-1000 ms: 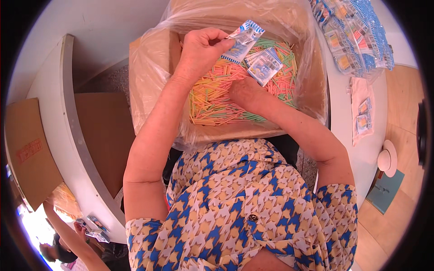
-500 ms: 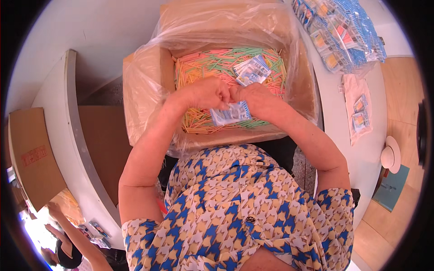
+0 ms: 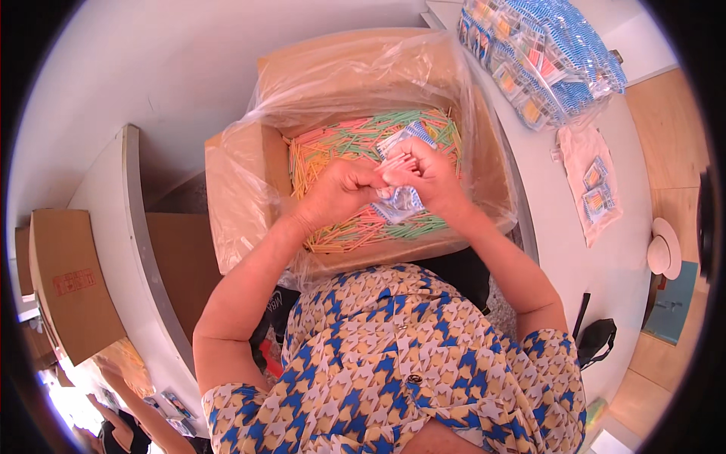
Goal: Packaging small plastic packets into a box and organizing blue packets on a table.
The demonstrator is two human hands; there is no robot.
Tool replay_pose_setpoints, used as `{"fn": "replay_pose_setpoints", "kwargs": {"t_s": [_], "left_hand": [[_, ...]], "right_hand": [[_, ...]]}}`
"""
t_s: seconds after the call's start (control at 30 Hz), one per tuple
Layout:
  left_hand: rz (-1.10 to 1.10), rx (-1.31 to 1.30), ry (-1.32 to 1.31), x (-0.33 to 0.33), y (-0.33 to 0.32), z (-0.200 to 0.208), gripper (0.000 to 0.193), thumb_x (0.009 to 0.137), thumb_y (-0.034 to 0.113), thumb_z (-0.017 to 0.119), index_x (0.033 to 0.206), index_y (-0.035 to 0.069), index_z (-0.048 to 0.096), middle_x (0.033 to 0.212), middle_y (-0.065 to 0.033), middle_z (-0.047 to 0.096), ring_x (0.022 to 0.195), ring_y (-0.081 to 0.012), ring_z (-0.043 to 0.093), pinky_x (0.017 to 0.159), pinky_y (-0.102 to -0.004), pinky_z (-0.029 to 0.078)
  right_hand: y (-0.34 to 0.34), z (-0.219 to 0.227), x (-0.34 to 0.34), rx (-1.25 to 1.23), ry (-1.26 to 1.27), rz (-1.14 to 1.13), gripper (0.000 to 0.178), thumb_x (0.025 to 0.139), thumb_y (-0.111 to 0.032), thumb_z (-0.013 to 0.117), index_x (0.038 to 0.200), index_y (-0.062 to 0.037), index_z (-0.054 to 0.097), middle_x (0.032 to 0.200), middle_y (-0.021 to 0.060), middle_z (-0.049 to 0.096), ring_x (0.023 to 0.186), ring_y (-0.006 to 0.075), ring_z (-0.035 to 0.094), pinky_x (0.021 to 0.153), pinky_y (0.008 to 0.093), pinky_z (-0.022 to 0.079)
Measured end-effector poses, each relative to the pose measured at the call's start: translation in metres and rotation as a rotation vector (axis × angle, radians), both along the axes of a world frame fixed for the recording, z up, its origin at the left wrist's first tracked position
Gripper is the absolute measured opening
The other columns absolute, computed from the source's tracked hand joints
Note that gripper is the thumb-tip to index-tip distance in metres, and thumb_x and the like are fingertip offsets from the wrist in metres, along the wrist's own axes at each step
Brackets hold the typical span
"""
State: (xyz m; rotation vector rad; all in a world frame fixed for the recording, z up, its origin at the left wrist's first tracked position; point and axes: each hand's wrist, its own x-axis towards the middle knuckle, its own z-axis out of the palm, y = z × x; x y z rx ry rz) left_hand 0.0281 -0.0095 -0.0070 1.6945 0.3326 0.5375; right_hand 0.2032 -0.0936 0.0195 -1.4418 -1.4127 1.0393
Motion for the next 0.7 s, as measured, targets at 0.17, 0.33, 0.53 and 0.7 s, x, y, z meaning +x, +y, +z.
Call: {"fn": "replay_pose_setpoints", "kwargs": {"t_s": [0.17, 0.33, 0.53, 0.7], "left_hand": [[0.04, -0.134, -0.007, 0.011, -0.013, -0.002, 0.008, 0.081, -0.004, 0.063, 0.087, -0.001, 0.067, 0.084, -0.0036, 0.064, 0.079, -0.0093, 0.059, 0.071, -0.0247, 0.047], [0.163, -0.223, 0.059, 0.012, -0.007, -0.02, 0.006, 0.083, -0.006, 0.062, 0.085, -0.002, 0.067, 0.092, -0.0017, 0.062, 0.084, -0.0078, 0.057, 0.075, -0.0236, 0.048], [0.126, -0.415, -0.062, 0.021, -0.01, -0.021, 0.011, 0.079, -0.006, 0.067, 0.089, -0.003, 0.069, 0.095, -0.005, 0.063, 0.087, -0.009, 0.057, 0.079, -0.0235, 0.049], [0.15, -0.157, 0.033, 0.025, -0.014, -0.024, 0.011, 0.08, -0.001, 0.069, 0.091, 0.0, 0.069, 0.094, -0.0039, 0.064, 0.082, -0.0088, 0.059, 0.071, -0.0228, 0.049]], "right_hand": [[0.011, -0.008, -0.002, 0.227, -0.038, -0.215, 0.016, 0.082, -0.014, 0.07, 0.079, -0.0043, 0.058, 0.073, 0.0009, 0.06, 0.064, 0.0061, 0.055, 0.055, 0.0227, 0.044], [-0.009, -0.002, 0.038, -0.222, -0.351, -0.151, 0.02, 0.083, -0.017, 0.063, 0.072, -0.001, 0.059, 0.06, 0.0049, 0.063, 0.058, 0.0085, 0.06, 0.052, 0.0273, 0.046], [-0.036, -0.002, 0.048, -0.175, -0.493, 0.051, 0.023, 0.082, -0.015, 0.064, 0.065, -0.0009, 0.058, 0.059, 0.0038, 0.062, 0.05, 0.0093, 0.057, 0.047, 0.0278, 0.044], [-0.014, 0.06, 0.051, -0.138, 0.009, -0.142, 0.023, 0.082, -0.016, 0.068, 0.065, -0.0059, 0.058, 0.058, -0.0027, 0.056, 0.047, 0.0049, 0.05, 0.041, 0.0233, 0.035]]}}
